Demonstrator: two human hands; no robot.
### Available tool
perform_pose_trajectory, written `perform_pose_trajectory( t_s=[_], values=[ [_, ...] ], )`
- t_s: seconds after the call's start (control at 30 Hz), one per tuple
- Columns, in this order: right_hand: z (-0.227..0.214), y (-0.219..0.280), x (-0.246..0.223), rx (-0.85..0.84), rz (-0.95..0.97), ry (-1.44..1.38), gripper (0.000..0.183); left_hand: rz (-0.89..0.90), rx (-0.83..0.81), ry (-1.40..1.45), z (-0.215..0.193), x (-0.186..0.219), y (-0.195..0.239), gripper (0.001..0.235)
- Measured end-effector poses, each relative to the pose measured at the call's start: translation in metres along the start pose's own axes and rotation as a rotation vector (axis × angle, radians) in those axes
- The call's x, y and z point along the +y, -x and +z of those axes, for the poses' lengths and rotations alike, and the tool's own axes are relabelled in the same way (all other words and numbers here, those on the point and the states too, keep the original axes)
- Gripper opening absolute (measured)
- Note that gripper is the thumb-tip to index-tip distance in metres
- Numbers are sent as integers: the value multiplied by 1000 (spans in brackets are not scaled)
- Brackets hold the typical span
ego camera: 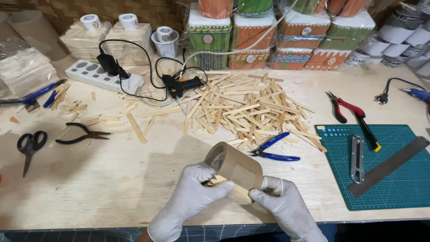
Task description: The person cuts wooden sticks with pliers, applies hot glue, and attaches them to a cardboard tube to form a decorative pattern. The person repeats this process, building up rows of sticks around the tube.
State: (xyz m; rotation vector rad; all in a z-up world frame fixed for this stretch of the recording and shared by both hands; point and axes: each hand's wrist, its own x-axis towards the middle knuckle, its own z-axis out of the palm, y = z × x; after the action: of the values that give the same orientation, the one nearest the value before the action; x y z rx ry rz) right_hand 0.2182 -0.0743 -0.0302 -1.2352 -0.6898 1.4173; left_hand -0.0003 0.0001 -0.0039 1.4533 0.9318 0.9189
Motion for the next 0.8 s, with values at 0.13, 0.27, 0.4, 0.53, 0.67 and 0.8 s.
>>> perform_pose_trajectory(
  t_s=[0.13,0.27,0.4,0.53,0.67,0.8],
  values=[
    [-2,-1,4,15,1,-11,32,-45,2,-6,0,0,0,33],
    [1,-1,5,62,40,-13,30,-83,13,75,2,9,-2,14],
    [7,1,1,-13,-58,-4,18,-154,75,-2,0,8,-5,27],
    [11,1,0,-54,-113,-26,33,-140,66,41,-2,8,-5,13],
    [28,3,-9,75,-58,43,29,-105,33,25,2,18,-2,9],
    [43,4,-10,213,-59,124,35,-36,58,-86,4,11,0,8]
  ],
)
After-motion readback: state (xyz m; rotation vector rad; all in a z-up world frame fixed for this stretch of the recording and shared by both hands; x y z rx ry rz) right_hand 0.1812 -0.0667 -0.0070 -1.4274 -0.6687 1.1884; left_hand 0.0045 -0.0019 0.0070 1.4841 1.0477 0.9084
